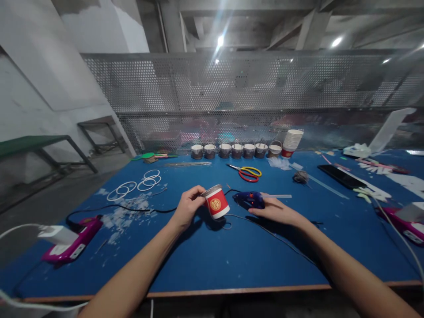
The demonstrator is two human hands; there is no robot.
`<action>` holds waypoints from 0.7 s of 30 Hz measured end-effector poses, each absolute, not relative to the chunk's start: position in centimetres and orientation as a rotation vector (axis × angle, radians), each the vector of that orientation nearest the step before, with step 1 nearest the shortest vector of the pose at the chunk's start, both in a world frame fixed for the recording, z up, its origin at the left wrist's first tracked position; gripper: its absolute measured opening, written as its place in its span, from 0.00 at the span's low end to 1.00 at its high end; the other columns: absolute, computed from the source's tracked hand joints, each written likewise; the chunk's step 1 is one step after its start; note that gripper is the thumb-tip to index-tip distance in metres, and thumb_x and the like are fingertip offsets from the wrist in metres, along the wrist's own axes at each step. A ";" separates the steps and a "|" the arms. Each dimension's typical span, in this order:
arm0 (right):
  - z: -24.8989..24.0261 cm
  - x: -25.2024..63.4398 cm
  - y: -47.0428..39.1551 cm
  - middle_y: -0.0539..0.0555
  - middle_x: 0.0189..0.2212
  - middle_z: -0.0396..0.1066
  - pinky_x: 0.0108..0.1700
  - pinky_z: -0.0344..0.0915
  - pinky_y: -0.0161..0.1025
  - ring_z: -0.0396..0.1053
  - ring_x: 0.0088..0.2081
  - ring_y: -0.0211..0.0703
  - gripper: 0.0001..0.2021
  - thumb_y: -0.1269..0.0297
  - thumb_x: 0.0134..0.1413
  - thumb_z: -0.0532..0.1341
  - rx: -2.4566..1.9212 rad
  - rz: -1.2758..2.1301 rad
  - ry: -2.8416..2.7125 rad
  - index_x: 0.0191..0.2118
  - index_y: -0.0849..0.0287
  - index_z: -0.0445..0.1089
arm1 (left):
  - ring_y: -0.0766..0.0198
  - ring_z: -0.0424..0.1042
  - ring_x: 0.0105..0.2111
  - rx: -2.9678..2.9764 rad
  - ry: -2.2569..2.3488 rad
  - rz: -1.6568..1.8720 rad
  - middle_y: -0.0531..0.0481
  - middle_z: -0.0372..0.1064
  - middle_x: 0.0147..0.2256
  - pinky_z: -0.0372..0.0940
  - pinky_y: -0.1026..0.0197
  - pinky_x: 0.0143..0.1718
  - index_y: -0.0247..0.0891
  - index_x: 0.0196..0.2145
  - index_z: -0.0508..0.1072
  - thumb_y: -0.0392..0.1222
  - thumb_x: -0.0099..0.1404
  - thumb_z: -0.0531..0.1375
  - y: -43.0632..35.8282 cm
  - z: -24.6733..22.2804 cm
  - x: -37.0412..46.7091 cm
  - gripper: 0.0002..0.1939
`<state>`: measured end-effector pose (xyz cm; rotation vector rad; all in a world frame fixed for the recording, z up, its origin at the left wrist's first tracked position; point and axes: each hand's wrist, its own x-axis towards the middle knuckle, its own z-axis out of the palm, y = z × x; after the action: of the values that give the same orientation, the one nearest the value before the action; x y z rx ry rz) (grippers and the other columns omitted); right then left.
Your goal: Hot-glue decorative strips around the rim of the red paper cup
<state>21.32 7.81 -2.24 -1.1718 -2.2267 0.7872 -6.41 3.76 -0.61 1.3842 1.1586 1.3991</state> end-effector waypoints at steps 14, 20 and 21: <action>0.1 21.4 17.9 0.61 0.49 0.72 0.49 0.66 0.43 0.70 0.49 0.51 0.13 0.67 0.61 0.58 -1.791 0.329 -2.342 0.50 0.62 0.71 | 0.65 0.62 0.26 1.481 1.178 1.317 0.55 0.65 0.21 0.58 0.63 0.31 0.37 0.21 0.68 0.38 0.45 0.56 3.6 -0.5 -5.8 0.03; -2.6 19.3 19.4 0.58 0.51 0.67 0.46 0.69 0.49 0.70 0.46 0.47 0.16 0.60 0.62 0.59 -1.957 0.131 -2.373 0.53 0.60 0.66 | 0.66 0.60 0.25 1.511 1.186 1.328 0.56 0.62 0.22 0.56 0.63 0.30 0.37 0.22 0.67 0.39 0.46 0.55 3.9 -0.8 -6.2 0.03; -2.7 19.5 19.3 0.58 0.51 0.67 0.46 0.69 0.48 0.70 0.46 0.47 0.15 0.60 0.62 0.59 -1.990 0.116 -2.377 0.53 0.60 0.66 | 0.66 0.60 0.25 1.509 1.177 1.329 0.56 0.62 0.22 0.56 0.63 0.30 0.37 0.22 0.67 0.39 0.46 0.55 4.0 -0.8 -6.2 0.04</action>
<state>19.51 19.28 -2.69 -1.9898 -2.3768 0.1163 -6.23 3.98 -0.84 1.5092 1.1770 1.3292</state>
